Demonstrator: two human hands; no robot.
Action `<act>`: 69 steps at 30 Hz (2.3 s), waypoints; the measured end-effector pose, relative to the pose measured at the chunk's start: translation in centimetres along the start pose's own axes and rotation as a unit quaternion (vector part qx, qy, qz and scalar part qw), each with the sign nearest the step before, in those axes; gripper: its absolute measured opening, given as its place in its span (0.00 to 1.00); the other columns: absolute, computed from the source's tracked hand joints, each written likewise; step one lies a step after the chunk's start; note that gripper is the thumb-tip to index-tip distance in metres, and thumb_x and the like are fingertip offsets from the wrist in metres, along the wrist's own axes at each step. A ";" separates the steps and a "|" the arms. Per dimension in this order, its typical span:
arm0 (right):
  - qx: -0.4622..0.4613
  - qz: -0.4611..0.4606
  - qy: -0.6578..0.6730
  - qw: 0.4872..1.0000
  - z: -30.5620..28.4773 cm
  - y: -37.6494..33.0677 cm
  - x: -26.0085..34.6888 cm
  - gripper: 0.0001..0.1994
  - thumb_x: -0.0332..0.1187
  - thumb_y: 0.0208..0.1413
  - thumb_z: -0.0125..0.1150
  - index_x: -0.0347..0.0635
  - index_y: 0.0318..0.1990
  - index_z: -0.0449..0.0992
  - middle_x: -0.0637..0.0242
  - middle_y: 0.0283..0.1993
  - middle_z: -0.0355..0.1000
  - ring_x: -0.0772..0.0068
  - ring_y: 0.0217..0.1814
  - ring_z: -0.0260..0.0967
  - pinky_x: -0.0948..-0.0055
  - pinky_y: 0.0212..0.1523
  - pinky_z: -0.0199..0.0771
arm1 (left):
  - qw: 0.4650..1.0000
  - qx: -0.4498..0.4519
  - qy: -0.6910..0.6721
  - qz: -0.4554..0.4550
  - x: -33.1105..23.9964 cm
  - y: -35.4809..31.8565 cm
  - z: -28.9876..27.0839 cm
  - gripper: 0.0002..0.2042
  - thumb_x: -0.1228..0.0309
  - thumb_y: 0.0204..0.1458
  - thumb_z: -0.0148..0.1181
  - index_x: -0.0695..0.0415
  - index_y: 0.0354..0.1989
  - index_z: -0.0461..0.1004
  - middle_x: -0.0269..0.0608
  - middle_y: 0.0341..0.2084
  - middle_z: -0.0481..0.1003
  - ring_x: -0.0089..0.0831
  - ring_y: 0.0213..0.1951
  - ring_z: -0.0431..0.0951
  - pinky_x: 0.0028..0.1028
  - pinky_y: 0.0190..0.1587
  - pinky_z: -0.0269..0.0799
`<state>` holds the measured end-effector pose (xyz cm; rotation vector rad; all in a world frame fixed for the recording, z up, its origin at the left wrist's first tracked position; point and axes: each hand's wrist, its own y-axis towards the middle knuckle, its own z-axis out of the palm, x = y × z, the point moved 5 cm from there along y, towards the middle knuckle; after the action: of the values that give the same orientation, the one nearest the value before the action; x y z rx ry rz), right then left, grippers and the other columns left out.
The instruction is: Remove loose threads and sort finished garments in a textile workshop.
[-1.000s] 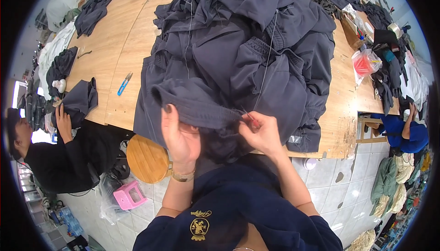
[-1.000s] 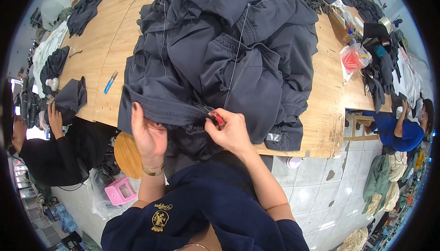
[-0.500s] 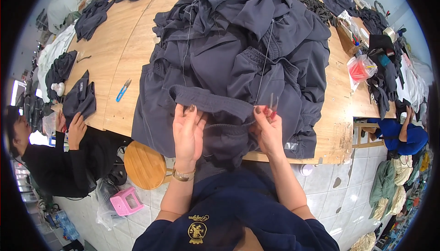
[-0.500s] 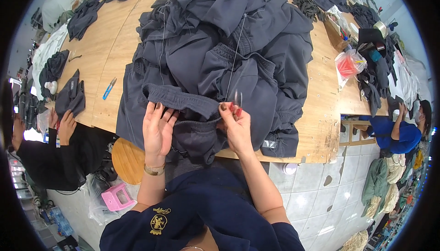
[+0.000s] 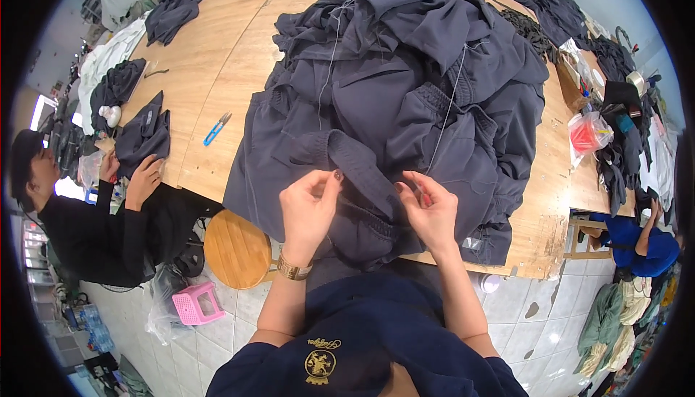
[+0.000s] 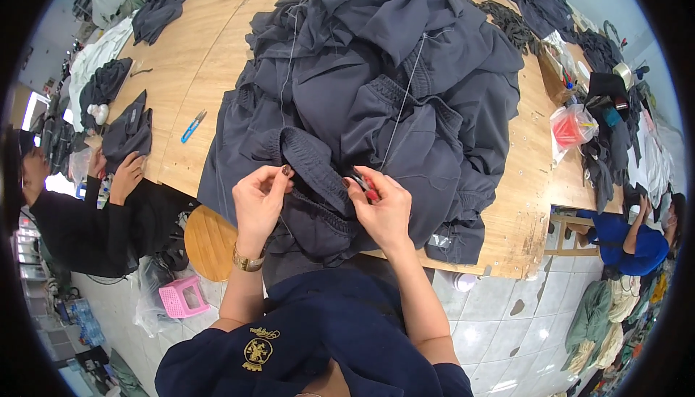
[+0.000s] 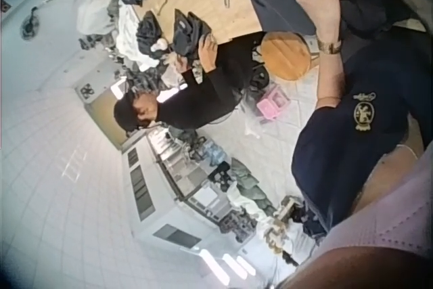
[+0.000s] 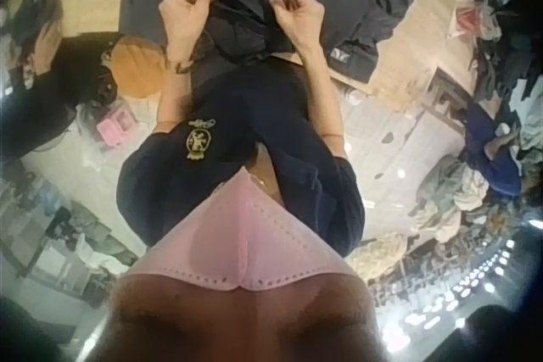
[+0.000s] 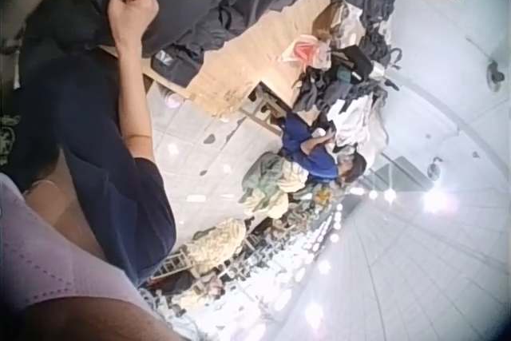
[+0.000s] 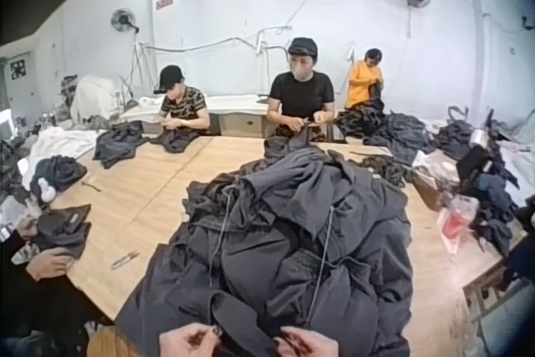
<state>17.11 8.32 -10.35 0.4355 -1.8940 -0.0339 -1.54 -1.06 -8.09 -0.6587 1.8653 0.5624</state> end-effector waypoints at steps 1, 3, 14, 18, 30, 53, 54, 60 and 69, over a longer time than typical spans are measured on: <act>0.000 -0.002 0.002 1.000 0.1 0.1 0.2 0.11 0.31 0.42 0.68 0.42 0.36 0.79 0.62 0.21 0.71 0.71 0.19 0.66 0.74 0.22 0.65 | 0.997 -0.006 0.073 0.003 0.1 0.1 -0.8 0.09 0.71 0.48 0.62 0.65 0.31 0.75 0.43 0.22 0.77 0.26 0.24 0.77 0.22 0.27 0.69; 0.014 -0.048 -0.080 0.996 0.7 0.4 1.1 0.12 0.34 0.41 0.69 0.42 0.35 0.79 0.64 0.20 0.70 0.68 0.19 0.67 0.73 0.22 0.66 | 0.982 -0.065 0.171 0.039 -0.1 0.1 -1.8 0.18 0.70 0.44 0.65 0.63 0.43 0.70 0.46 0.33 0.75 0.30 0.31 0.76 0.24 0.31 0.70; 0.170 -0.080 -0.108 0.976 2.9 0.6 1.5 0.06 0.32 0.46 0.64 0.40 0.30 0.76 0.62 0.23 0.69 0.65 0.28 0.69 0.71 0.29 0.67 | 0.991 -0.037 0.124 0.017 5.8 2.6 0.3 0.23 0.81 0.43 0.48 0.65 0.52 0.67 0.44 0.31 0.77 0.26 0.31 0.76 0.21 0.36 0.72; 0.131 0.098 0.246 0.955 -0.1 2.1 0.3 0.04 0.27 0.56 0.57 0.36 0.33 0.71 0.74 0.30 0.70 0.86 0.34 0.65 0.83 0.36 0.66 | 0.919 0.157 -0.328 -0.150 6.8 2.7 -0.2 0.19 0.87 0.39 0.40 0.70 0.39 0.74 0.37 0.31 0.77 0.21 0.30 0.76 0.19 0.36 0.70; 0.076 0.289 0.492 0.818 -1.1 3.7 -5.1 0.09 0.34 0.52 0.64 0.40 0.35 0.73 0.74 0.32 0.71 0.82 0.33 0.67 0.80 0.36 0.67 | 0.652 0.265 -0.648 -0.291 6.6 1.4 2.2 0.17 0.75 0.50 0.41 0.73 0.44 0.69 0.52 0.41 0.75 0.38 0.40 0.77 0.30 0.48 0.71; -0.073 0.306 0.625 0.714 -3.7 3.3 -1.9 0.09 0.34 0.57 0.56 0.40 0.40 0.73 0.68 0.34 0.74 0.70 0.36 0.74 0.69 0.43 0.76 | 0.634 0.241 -0.690 -0.253 2.5 -3.4 3.0 0.20 0.60 0.63 0.35 0.62 0.52 0.66 0.47 0.51 0.70 0.40 0.54 0.68 0.40 0.55 0.65; -0.011 0.272 0.690 0.671 -3.5 3.7 -3.0 0.09 0.34 0.58 0.54 0.39 0.40 0.72 0.61 0.42 0.75 0.65 0.42 0.74 0.66 0.45 0.76 | 0.635 0.240 -0.690 -0.250 2.6 -3.0 3.1 0.20 0.60 0.63 0.35 0.62 0.52 0.66 0.47 0.51 0.70 0.40 0.54 0.68 0.40 0.55 0.65; 0.012 0.281 0.713 0.642 -1.7 2.5 -4.8 0.09 0.34 0.59 0.51 0.38 0.42 0.72 0.60 0.42 0.74 0.64 0.44 0.74 0.66 0.47 0.76 | 0.562 0.198 -0.765 -0.243 1.3 -0.9 3.7 0.23 0.59 0.63 0.31 0.59 0.61 0.59 0.46 0.60 0.59 0.43 0.61 0.59 0.43 0.63 0.51; -0.035 0.270 0.598 0.754 -1.3 2.1 -5.3 0.10 0.34 0.59 0.52 0.36 0.41 0.71 0.59 0.40 0.74 0.64 0.39 0.75 0.68 0.40 0.79 | 0.572 0.236 -0.761 -0.195 2.0 -1.0 4.2 0.24 0.56 0.63 0.31 0.57 0.62 0.58 0.42 0.60 0.61 0.39 0.60 0.61 0.39 0.63 0.52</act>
<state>19.26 12.15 -14.22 -0.1827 -0.6569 0.4612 1.31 0.58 -11.48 -0.0159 0.1070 0.1172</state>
